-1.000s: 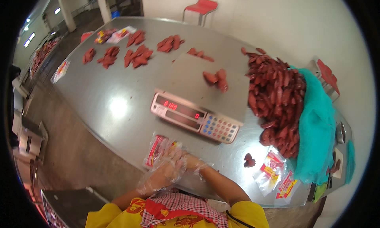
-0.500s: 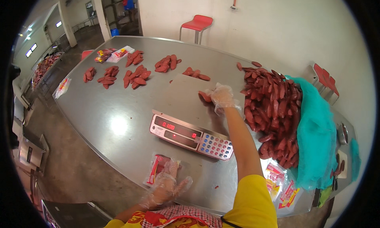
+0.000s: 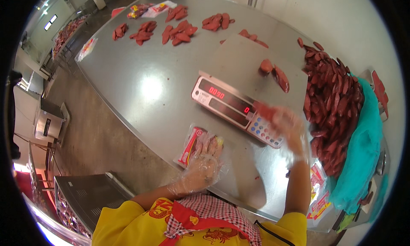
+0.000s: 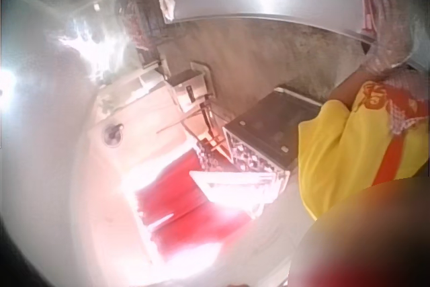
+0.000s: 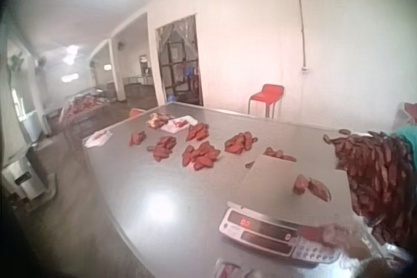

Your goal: The person repeatedly picks up portions of raw meat from a metal table, places them into plastic bags, weighs the bags on a digital scale, and then sets the packaged meat aside. The process is repeated multiple times with different portions of meat.

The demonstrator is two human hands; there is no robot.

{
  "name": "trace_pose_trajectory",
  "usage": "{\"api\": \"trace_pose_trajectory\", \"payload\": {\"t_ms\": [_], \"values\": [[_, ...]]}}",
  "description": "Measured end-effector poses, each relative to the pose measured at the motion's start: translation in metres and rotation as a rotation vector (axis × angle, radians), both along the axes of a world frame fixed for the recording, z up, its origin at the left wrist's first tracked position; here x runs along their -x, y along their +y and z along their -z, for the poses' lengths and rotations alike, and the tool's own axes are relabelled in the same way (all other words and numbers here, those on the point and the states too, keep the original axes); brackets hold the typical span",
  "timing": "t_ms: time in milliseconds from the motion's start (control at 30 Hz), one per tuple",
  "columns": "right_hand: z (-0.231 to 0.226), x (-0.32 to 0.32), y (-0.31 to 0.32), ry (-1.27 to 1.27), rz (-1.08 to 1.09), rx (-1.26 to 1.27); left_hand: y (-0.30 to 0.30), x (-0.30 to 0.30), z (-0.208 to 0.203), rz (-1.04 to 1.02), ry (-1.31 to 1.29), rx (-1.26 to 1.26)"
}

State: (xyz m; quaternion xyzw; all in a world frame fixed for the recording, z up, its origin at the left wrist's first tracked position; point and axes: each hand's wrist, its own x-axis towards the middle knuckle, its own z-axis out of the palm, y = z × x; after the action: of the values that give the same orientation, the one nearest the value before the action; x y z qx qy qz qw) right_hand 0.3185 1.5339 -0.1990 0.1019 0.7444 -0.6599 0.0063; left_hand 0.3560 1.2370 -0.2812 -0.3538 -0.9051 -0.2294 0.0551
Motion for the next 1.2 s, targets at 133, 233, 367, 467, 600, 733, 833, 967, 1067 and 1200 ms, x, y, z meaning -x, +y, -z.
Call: {"api": "trace_pose_trajectory", "payload": {"t_ms": [133,233,367,467,600,733,833,967,1067,1200], "values": [[0.034,-0.076,-0.045,-0.378,-0.173,0.315,0.001,0.002,-0.001,-0.009,-0.043,-0.049],[0.071,-0.083,-0.074,-0.404,-0.284,0.547,0.002,0.003,-0.009,0.000,-0.201,0.000],[0.132,-0.078,-0.102,-0.391,-0.336,0.561,0.002,0.003,-0.020,0.023,-0.258,-0.091],[0.177,-0.083,-0.127,0.220,-0.462,-0.672,-0.008,0.003,-0.029,0.114,-0.221,-0.131],[0.192,-0.077,-0.148,0.344,-0.523,-0.805,-0.021,0.004,-0.039,0.257,-0.327,-0.101],[0.138,-0.040,-0.111,0.051,-0.681,-0.441,-0.021,0.006,-0.037,0.278,-0.419,-0.102],[0.074,0.005,-0.052,0.291,-0.670,-0.483,-0.013,0.007,-0.027,0.173,-0.416,-0.140],[0.021,0.093,0.011,0.423,0.107,-1.012,-0.008,0.008,-0.015,0.127,-0.299,-0.126],[0.009,0.136,0.038,0.140,0.240,-1.237,-0.011,0.005,-0.018,0.075,-0.427,-0.089],[-0.002,0.138,0.064,-0.021,-0.171,-0.918,-0.011,0.001,-0.025,-0.005,-0.639,-0.275]]}}
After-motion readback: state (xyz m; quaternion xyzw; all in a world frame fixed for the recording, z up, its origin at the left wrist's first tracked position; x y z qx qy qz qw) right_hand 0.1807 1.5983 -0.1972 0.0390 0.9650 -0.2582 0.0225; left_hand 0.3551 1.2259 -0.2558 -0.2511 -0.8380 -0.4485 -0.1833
